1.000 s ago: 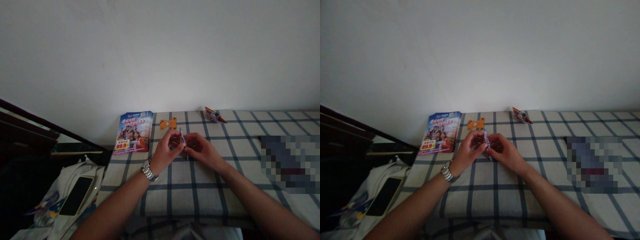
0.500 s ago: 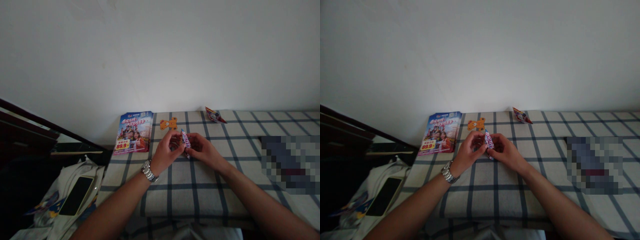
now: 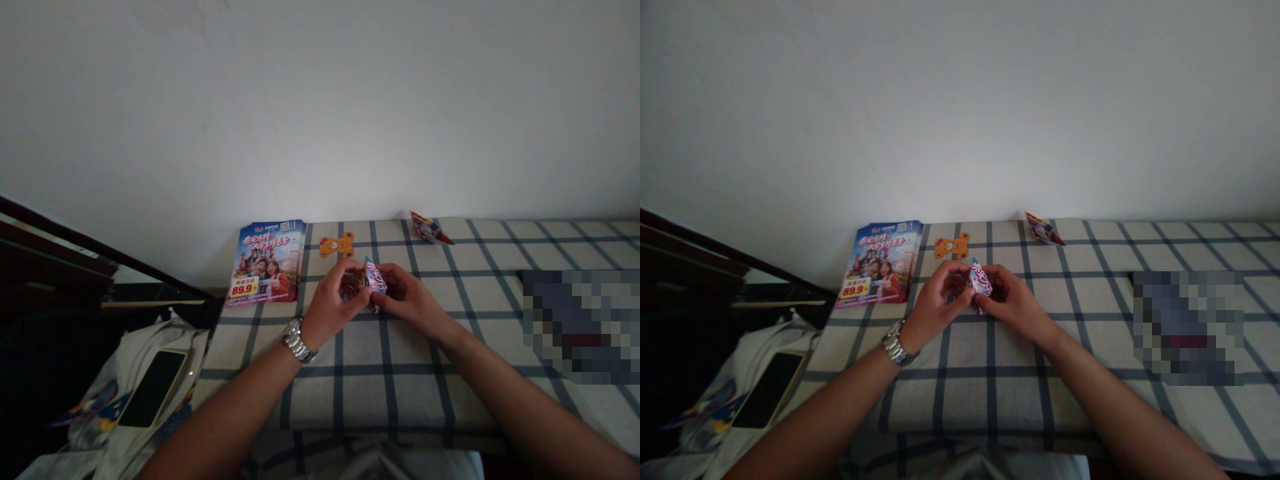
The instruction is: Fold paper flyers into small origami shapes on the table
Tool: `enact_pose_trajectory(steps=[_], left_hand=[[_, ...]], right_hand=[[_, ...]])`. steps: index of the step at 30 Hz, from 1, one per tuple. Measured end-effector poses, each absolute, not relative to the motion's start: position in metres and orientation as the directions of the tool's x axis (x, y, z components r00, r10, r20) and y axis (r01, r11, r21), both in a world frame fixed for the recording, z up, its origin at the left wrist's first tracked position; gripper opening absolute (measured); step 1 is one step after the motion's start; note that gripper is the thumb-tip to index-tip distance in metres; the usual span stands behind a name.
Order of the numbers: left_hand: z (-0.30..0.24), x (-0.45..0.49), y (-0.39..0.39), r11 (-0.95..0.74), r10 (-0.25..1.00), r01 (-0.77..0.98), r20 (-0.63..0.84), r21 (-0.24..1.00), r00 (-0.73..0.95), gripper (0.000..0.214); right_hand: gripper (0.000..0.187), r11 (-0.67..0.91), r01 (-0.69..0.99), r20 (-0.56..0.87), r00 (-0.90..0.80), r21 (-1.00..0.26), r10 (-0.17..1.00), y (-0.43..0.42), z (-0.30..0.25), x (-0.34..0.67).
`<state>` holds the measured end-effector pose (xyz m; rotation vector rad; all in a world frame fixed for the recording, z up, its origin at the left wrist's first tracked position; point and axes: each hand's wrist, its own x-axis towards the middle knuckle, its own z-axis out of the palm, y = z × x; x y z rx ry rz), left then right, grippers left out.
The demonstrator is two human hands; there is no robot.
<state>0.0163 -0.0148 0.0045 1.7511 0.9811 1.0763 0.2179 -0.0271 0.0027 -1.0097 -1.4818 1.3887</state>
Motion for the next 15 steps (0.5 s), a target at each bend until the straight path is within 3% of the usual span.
enact_pose_trajectory(steps=[5,15], left_hand=[[0.0057,0.0169,-0.0147,-0.315,0.916,0.174,0.250,0.933,0.315,0.032],[0.0063,0.0133,-0.0075,-0.217,0.887,-0.081,0.232,0.973,0.401,0.039]], right_hand=[[0.043,-0.005,-0.039,0.007,-0.313,-0.999,0.950,-0.0263,0.0071,0.2191],[0.035,-0.077,-0.111,-0.041,-0.293,-0.991,0.955,-0.0211,0.0090,0.2260]])
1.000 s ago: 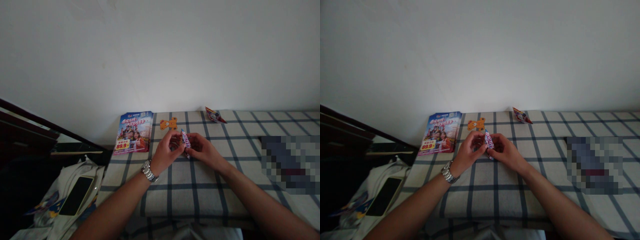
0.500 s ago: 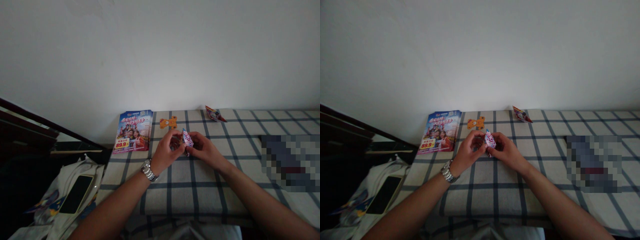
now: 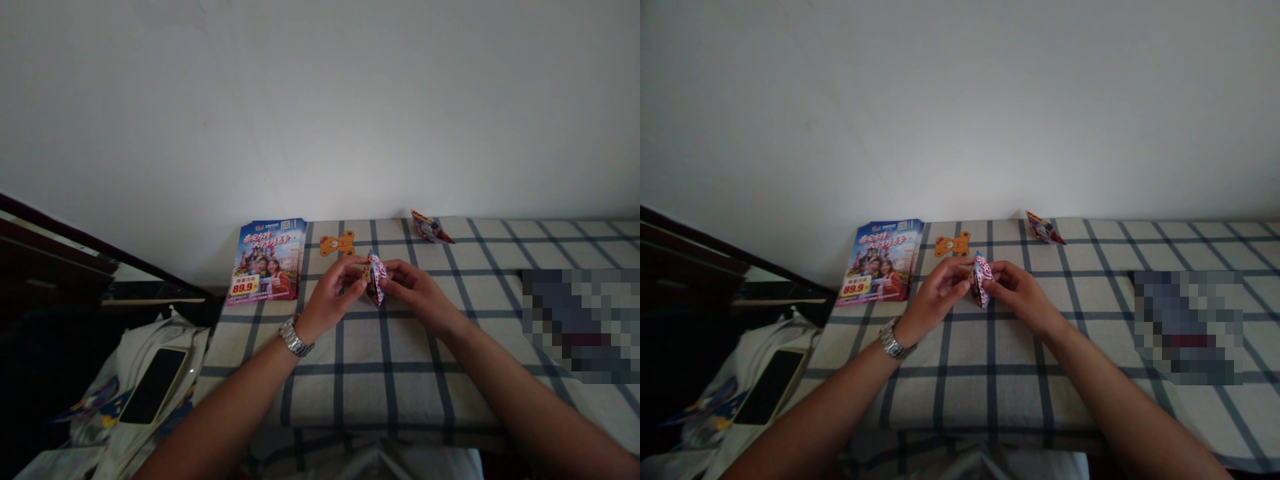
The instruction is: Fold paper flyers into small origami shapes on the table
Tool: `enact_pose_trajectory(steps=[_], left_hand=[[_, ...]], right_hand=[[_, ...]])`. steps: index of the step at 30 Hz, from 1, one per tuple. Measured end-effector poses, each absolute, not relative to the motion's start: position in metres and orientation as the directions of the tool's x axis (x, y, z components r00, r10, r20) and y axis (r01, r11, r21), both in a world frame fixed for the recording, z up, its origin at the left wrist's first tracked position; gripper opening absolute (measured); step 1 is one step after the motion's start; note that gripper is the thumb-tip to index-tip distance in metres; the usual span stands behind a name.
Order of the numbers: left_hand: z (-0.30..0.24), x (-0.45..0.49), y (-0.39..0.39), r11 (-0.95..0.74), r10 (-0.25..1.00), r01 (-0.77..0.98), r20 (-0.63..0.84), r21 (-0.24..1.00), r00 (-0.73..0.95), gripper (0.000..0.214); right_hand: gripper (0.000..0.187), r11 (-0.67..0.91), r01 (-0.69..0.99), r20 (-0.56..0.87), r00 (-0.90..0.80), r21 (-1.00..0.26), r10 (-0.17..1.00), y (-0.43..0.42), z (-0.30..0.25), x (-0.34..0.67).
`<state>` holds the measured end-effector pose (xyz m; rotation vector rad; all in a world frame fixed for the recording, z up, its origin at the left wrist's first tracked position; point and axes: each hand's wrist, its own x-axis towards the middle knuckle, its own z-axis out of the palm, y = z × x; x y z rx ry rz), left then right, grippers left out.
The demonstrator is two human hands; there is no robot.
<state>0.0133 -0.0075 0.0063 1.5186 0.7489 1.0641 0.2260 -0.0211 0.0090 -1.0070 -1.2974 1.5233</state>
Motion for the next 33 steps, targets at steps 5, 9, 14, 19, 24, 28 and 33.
enact_pose_trajectory(steps=[5,9,14,19,24,28,33], left_hand=[[0.0087,0.0128,-0.0066,-0.159,0.892,-0.086,0.180,0.984,0.414,0.039],[0.0079,0.0123,-0.0053,-0.161,0.899,-0.062,0.172,0.985,0.403,0.038],[0.0065,0.0127,-0.0052,-0.143,0.895,-0.101,0.172,0.985,0.412,0.035],[0.0061,0.0121,-0.0052,-0.128,0.894,-0.104,0.160,0.986,0.419,0.036],[0.0057,0.0119,-0.0054,-0.137,0.896,-0.069,0.153,0.988,0.417,0.037],[0.0064,0.0126,-0.0062,-0.130,0.903,-0.072,0.148,0.989,0.403,0.036],[0.0065,0.0130,-0.0062,-0.101,0.909,-0.080,0.125,0.992,0.398,0.037]], right_hand=[[0.037,-0.061,-0.106,-0.029,-0.279,-0.992,0.960,-0.0192,0.0057,0.2287],[0.035,-0.052,-0.095,-0.025,-0.264,-0.994,0.964,-0.0188,0.0085,0.2286],[0.038,-0.110,-0.084,-0.085,-0.261,-0.990,0.962,-0.0218,0.0119,0.2269],[0.041,-0.140,-0.090,-0.110,-0.282,-0.986,0.953,-0.0234,0.0122,0.2274],[0.040,-0.161,-0.114,-0.124,-0.285,-0.980,0.951,-0.0218,0.0134,0.2271],[0.040,-0.176,-0.127,-0.133,-0.292,-0.976,0.947,-0.0211,0.0125,0.2268],[0.042,-0.190,-0.126,-0.149,-0.280,-0.974,0.948,-0.0205,0.0109,0.2272]])
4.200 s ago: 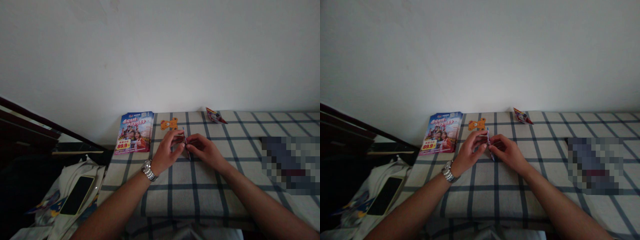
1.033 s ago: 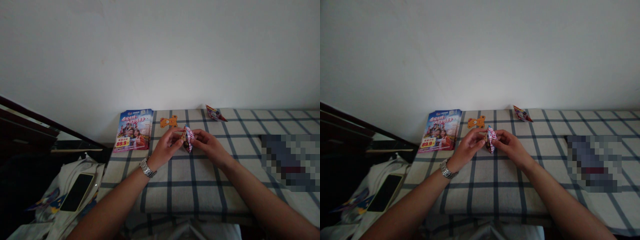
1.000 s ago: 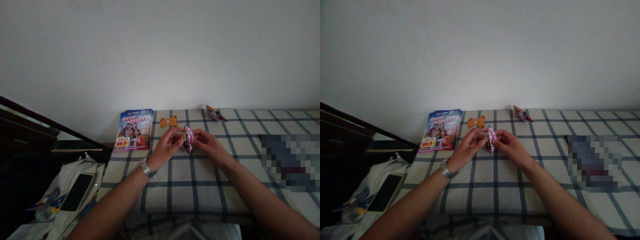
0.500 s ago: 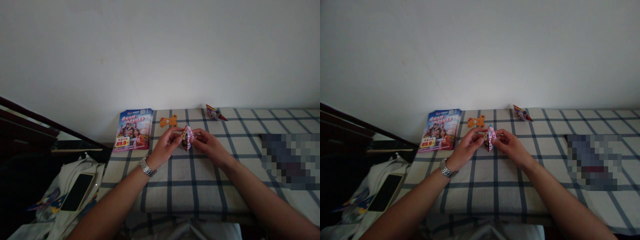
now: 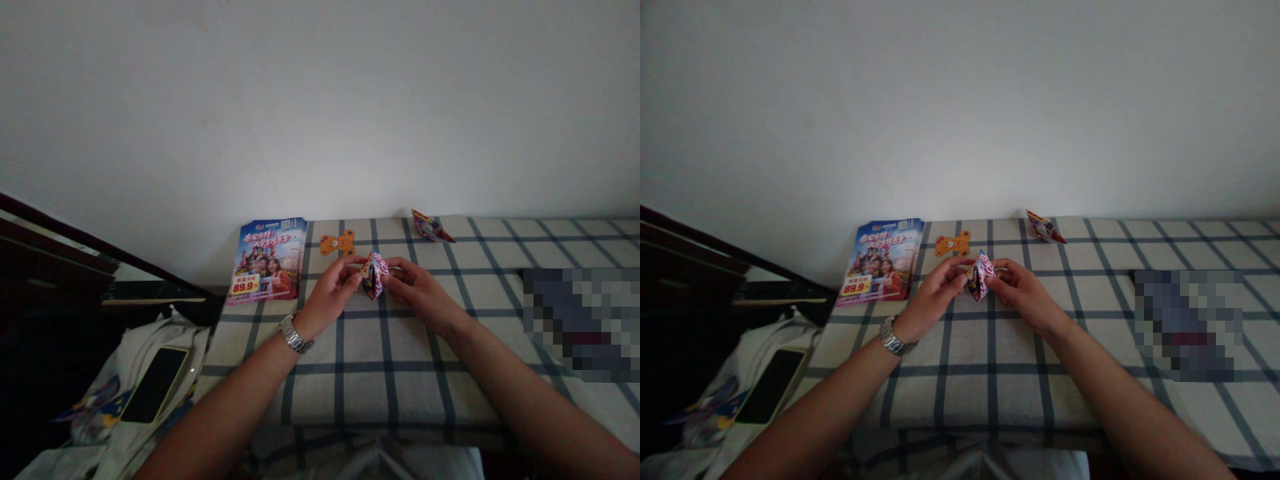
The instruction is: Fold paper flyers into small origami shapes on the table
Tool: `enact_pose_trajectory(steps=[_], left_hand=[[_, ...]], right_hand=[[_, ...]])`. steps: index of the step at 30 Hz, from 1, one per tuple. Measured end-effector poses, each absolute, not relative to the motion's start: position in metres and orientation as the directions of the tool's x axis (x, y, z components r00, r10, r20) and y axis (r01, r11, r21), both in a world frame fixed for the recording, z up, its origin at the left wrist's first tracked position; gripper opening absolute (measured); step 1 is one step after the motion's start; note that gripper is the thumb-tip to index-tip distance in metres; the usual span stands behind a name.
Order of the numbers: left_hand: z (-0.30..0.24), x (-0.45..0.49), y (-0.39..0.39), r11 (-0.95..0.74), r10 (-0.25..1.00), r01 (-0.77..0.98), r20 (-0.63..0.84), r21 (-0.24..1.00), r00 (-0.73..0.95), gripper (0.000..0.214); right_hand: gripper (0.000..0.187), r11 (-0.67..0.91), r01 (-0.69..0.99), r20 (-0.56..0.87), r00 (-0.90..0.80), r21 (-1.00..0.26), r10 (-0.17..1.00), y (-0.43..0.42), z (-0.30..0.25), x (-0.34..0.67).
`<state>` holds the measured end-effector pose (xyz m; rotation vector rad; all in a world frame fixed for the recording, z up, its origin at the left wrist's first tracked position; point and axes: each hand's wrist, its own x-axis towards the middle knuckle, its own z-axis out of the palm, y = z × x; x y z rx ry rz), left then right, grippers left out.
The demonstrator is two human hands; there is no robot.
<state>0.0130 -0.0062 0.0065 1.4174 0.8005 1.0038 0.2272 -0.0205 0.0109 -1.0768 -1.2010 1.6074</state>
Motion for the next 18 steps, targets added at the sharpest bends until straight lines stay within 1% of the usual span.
enact_pose_trajectory(steps=[12,18], left_hand=[[0.0066,0.0130,-0.0051,-0.120,0.913,-0.082,0.143,0.989,0.382,0.036],[0.0072,0.0114,-0.0049,-0.126,0.913,-0.056,0.138,0.990,0.383,0.036]], right_hand=[[0.044,-0.196,-0.132,-0.155,-0.273,-0.972,0.949,-0.0199,0.0136,0.2271],[0.042,-0.196,-0.144,-0.151,-0.274,-0.970,0.950,-0.0193,0.0145,0.2266]])
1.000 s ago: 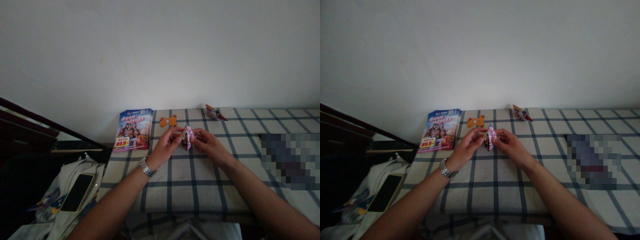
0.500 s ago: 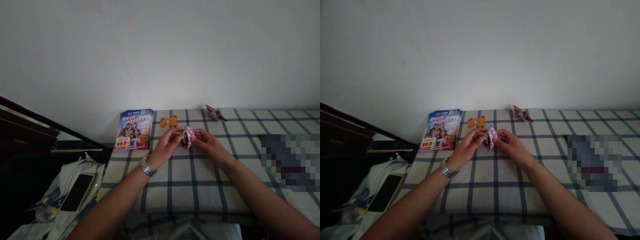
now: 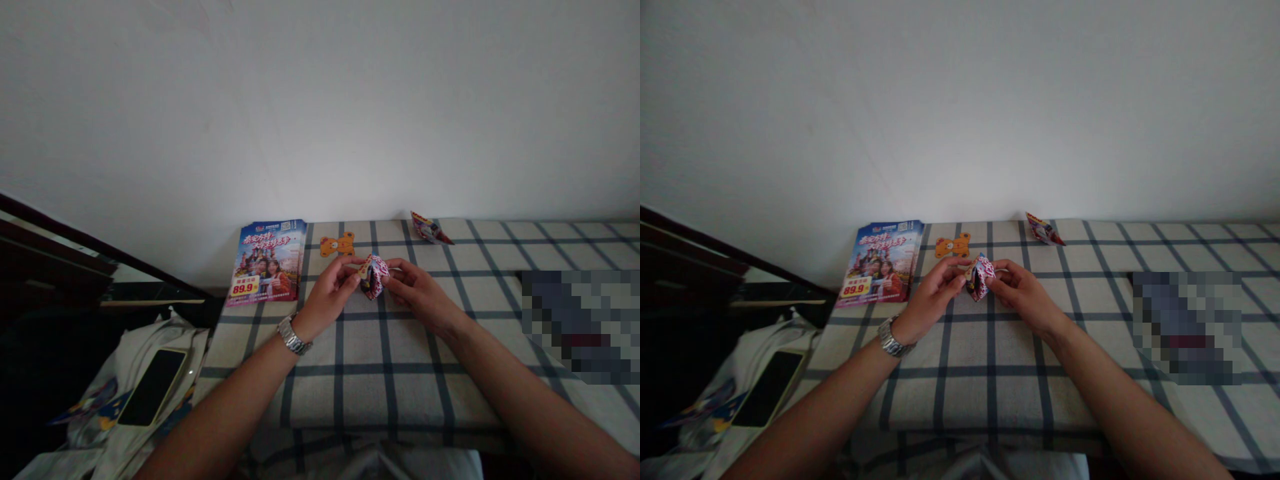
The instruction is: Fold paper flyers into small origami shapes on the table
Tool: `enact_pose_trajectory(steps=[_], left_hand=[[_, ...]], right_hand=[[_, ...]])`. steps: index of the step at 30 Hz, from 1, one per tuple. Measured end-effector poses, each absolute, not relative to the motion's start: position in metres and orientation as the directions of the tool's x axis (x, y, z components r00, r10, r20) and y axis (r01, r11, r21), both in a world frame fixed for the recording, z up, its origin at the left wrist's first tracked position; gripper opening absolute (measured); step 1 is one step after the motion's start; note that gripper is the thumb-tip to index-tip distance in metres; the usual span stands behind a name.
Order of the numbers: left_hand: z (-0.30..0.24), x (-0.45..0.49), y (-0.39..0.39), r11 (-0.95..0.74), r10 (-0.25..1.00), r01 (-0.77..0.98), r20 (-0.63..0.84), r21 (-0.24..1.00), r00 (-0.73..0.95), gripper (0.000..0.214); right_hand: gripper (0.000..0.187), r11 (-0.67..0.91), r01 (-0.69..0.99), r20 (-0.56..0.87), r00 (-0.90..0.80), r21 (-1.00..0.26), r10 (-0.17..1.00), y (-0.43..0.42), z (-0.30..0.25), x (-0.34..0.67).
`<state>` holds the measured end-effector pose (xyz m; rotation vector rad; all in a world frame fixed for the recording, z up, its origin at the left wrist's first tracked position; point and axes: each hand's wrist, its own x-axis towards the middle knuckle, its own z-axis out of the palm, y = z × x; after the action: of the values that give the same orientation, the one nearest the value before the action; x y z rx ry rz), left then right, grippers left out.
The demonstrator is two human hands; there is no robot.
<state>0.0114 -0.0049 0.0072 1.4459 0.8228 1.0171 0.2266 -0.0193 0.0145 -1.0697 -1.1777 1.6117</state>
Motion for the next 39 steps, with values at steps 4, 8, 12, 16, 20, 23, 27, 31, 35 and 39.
enact_pose_trajectory(steps=[4,8,12,16,20,23,27,31,35,39], left_hand=[[0.005,0.011,-0.004,-0.131,0.914,-0.034,0.134,0.991,0.384,0.036],[0.007,0.013,-0.005,-0.150,0.902,-0.030,0.150,0.988,0.405,0.032],[0.007,0.014,-0.007,-0.166,0.896,0.006,0.148,0.986,0.420,0.043],[0.004,0.014,-0.010,-0.237,0.911,0.115,0.180,0.965,0.370,0.045],[0.006,0.016,-0.014,-0.302,0.937,0.228,0.245,0.925,0.248,0.031],[0.011,0.017,-0.017,-0.374,0.923,0.399,0.294,0.837,0.249,0.023],[0.013,0.016,-0.017,-0.422,0.904,0.436,0.334,0.794,0.267,0.018],[0.010,0.016,-0.016,-0.439,0.897,0.441,0.354,0.783,0.265,0.016],[0.010,0.017,-0.015,-0.431,0.901,0.439,0.355,0.788,0.248,0.017],[0.011,0.016,-0.016,-0.424,0.905,0.449,0.347,0.786,0.248,0.016]], right_hand=[[0.044,-0.199,-0.145,-0.155,-0.267,-0.969,0.951,-0.020,0.015,0.226],[0.046,-0.196,-0.142,-0.150,-0.280,-0.970,0.948,-0.019,0.013,0.226],[0.044,-0.184,-0.136,-0.140,-0.279,-0.974,0.950,-0.019,0.009,0.227],[0.042,-0.181,-0.120,-0.140,-0.290,-0.976,0.947,-0.020,0.010,0.226],[0.041,-0.181,-0.129,-0.137,-0.296,-0.975,0.945,-0.022,0.012,0.223],[0.043,-0.177,-0.132,-0.132,-0.293,-0.975,0.947,-0.023,0.012,0.221],[0.040,-0.157,-0.121,-0.114,-0.305,-0.980,0.946,-0.024,0.010,0.221],[0.039,-0.154,-0.110,-0.115,-0.298,-0.982,0.948,-0.024,0.009,0.221],[0.039,-0.151,-0.101,-0.115,-0.298,-0.983,0.948,-0.024,0.009,0.221],[0.038,-0.141,-0.110,-0.103,-0.297,-0.984,0.949,-0.024,0.010,0.221]])
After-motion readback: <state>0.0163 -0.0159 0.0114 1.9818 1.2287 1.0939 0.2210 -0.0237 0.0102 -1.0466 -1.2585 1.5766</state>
